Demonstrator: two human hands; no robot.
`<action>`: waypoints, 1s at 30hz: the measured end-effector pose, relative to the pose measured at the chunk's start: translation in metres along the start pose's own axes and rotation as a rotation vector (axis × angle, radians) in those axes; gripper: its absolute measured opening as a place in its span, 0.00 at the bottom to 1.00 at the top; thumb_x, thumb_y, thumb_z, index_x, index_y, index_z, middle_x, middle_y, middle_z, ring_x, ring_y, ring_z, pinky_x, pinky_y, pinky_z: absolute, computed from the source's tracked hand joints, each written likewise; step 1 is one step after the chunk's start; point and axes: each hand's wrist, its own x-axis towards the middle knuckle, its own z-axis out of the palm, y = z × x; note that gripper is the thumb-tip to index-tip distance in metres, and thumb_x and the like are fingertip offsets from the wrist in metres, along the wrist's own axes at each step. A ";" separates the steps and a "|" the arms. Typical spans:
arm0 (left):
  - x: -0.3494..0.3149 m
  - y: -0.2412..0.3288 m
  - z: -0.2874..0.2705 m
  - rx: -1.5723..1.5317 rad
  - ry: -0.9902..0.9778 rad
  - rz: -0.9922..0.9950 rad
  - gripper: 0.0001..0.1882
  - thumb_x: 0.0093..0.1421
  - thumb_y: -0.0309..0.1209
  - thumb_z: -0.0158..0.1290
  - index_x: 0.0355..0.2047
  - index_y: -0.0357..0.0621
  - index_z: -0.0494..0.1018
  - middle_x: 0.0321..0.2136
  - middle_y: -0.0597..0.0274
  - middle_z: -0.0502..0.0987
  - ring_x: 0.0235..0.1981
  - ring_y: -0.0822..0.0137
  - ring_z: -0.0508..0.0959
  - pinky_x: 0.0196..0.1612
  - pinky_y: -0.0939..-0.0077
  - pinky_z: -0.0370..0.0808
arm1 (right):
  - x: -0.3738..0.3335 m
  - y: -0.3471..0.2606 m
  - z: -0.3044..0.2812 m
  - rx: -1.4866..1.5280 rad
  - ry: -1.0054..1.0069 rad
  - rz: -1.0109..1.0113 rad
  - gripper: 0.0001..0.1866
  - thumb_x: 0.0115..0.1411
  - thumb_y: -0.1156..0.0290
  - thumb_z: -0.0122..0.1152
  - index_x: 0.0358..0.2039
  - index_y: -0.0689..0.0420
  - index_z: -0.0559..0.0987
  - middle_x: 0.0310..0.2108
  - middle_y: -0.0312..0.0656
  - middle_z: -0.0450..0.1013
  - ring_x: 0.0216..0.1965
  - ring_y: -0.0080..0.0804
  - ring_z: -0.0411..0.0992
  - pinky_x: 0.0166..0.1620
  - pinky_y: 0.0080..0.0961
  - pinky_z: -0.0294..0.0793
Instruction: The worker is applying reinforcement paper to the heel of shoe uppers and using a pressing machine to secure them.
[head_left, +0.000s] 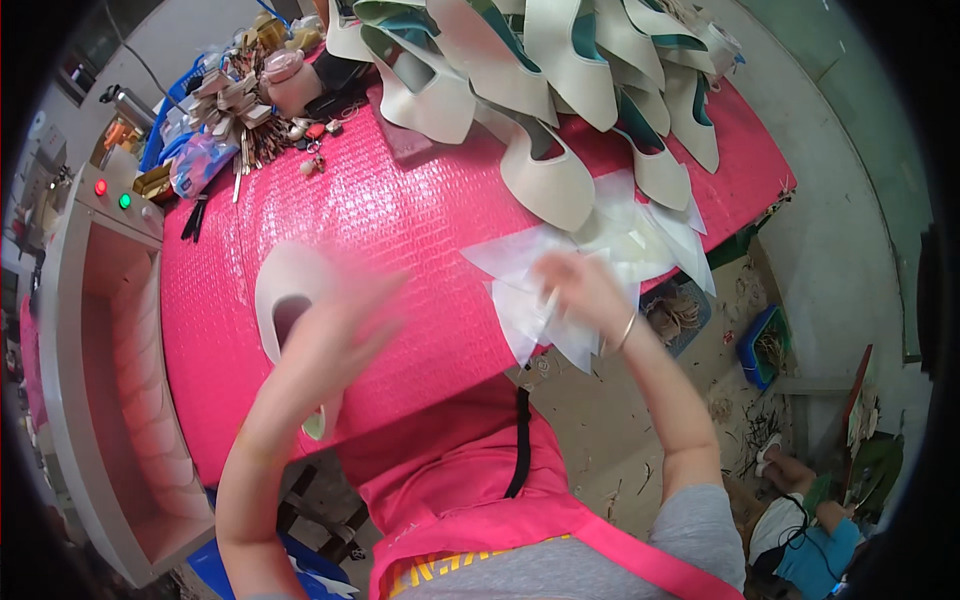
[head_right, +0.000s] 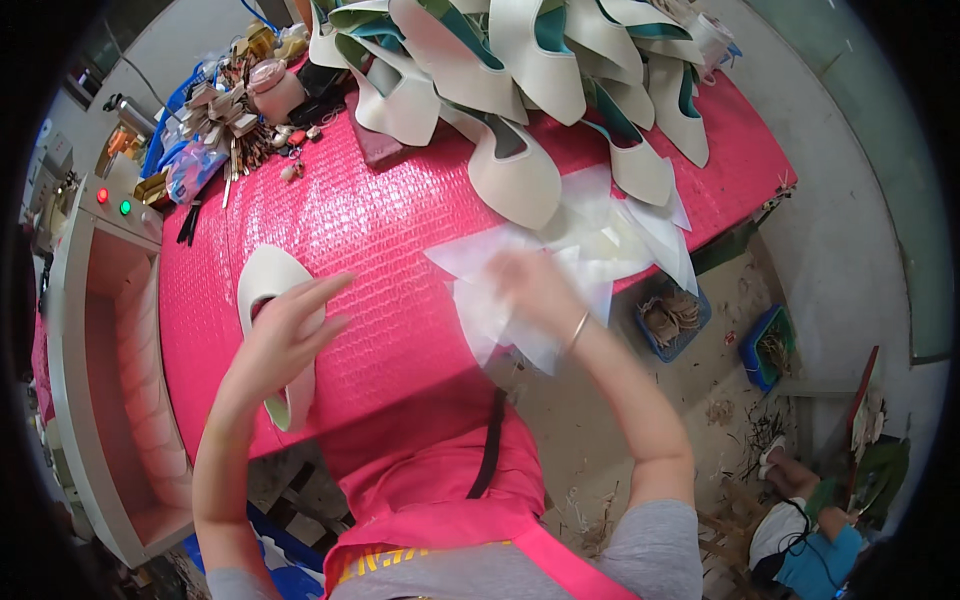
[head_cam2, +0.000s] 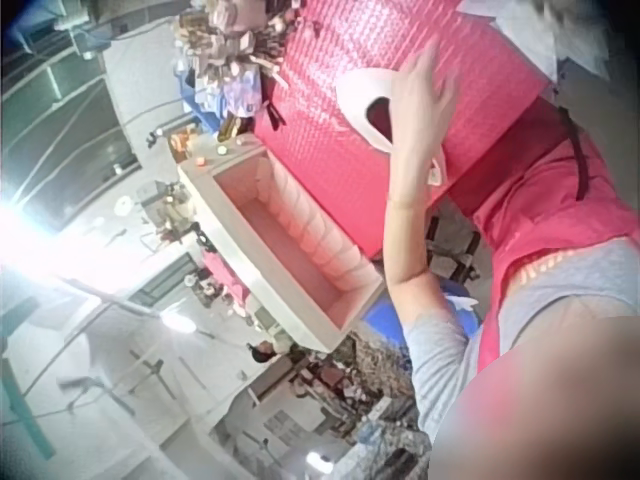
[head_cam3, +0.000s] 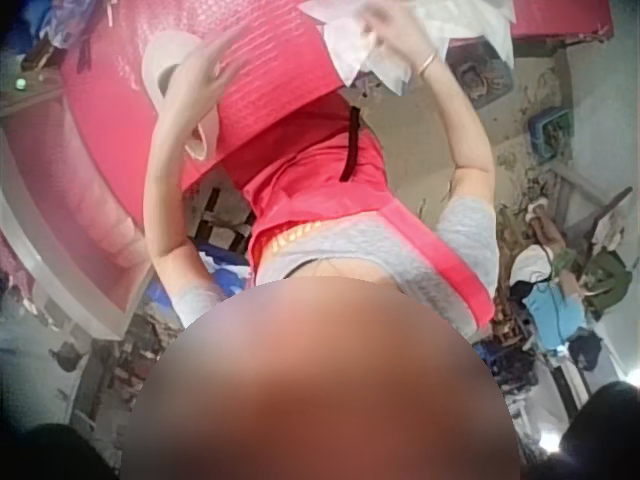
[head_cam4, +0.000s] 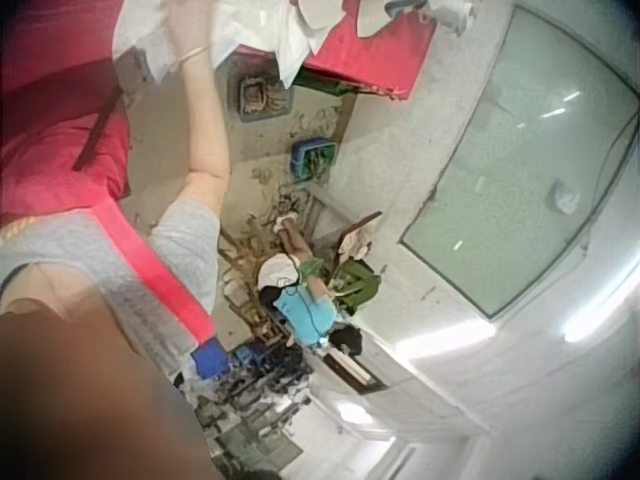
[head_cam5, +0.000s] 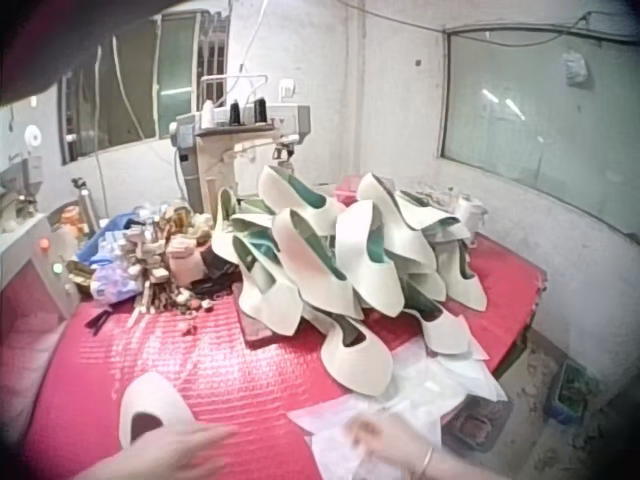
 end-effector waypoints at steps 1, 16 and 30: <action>0.025 0.008 0.015 0.056 -0.095 0.015 0.21 0.53 0.32 0.49 0.48 0.37 0.64 0.43 0.45 0.69 0.45 0.51 0.69 0.49 0.67 0.64 | 0.019 0.021 -0.020 -0.133 0.285 -0.077 0.11 0.48 0.72 0.52 0.33 0.61 0.74 0.25 0.46 0.72 0.28 0.39 0.71 0.35 0.28 0.70; 0.042 0.046 0.186 0.410 0.232 0.070 0.21 0.45 0.24 0.46 0.42 0.28 0.64 0.45 0.45 0.65 0.45 0.54 0.67 0.48 0.71 0.64 | 0.095 -0.012 0.050 -0.778 -0.060 -0.757 0.10 0.41 0.68 0.59 0.25 0.59 0.74 0.29 0.47 0.72 0.40 0.43 0.68 0.42 0.33 0.66; 0.034 0.029 0.189 0.221 0.389 0.084 0.20 0.48 0.24 0.47 0.44 0.32 0.62 0.48 0.46 0.64 0.49 0.54 0.65 0.47 0.68 0.66 | 0.109 -0.009 0.029 -0.678 -0.262 -0.503 0.07 0.41 0.70 0.57 0.18 0.61 0.72 0.22 0.46 0.71 0.30 0.47 0.69 0.36 0.41 0.67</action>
